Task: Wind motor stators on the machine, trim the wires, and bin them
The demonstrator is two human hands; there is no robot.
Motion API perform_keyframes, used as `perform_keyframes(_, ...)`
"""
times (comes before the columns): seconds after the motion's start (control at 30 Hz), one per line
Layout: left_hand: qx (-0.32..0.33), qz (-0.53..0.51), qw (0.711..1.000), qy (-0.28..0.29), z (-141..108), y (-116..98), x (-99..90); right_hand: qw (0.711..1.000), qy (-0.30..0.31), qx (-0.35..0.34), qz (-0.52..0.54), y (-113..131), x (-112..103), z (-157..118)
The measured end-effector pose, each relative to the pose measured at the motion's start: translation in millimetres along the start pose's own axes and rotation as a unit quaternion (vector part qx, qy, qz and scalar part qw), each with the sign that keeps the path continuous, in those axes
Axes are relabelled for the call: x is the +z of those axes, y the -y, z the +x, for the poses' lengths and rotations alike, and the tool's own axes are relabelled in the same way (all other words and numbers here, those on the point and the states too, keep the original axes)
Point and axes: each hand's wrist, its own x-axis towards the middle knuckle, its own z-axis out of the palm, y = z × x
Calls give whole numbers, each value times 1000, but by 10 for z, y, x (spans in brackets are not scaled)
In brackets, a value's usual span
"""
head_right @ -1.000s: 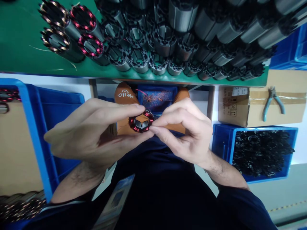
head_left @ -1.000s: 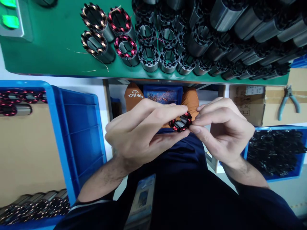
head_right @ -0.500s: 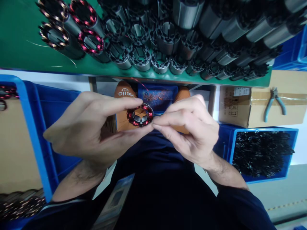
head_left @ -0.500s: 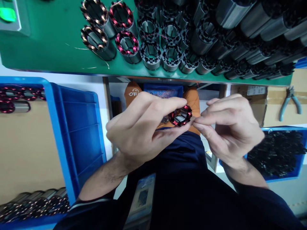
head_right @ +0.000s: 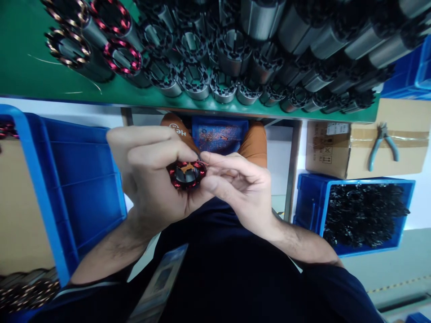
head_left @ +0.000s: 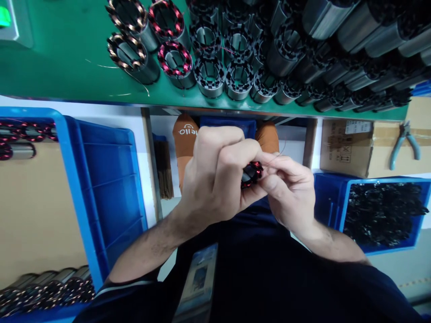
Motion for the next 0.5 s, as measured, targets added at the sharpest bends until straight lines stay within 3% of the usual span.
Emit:
perform_keyframes(0.2,43,68,997,-10,-31,25,67,998,-62,-3,13,-24,68,-24)
perform_keyframes(0.3,43,43,998,-4,-40,52,104,999,-38,-8,28,8,28,14)
perform_keyframes(0.4,0,-35,999,26,-49,36,71,999,9,-23,31,35,-59,77)
perform_keyframes(0.5,-13,-64,997,30,-31,-34,-30,997,61,-47,-27,108,-182,182)
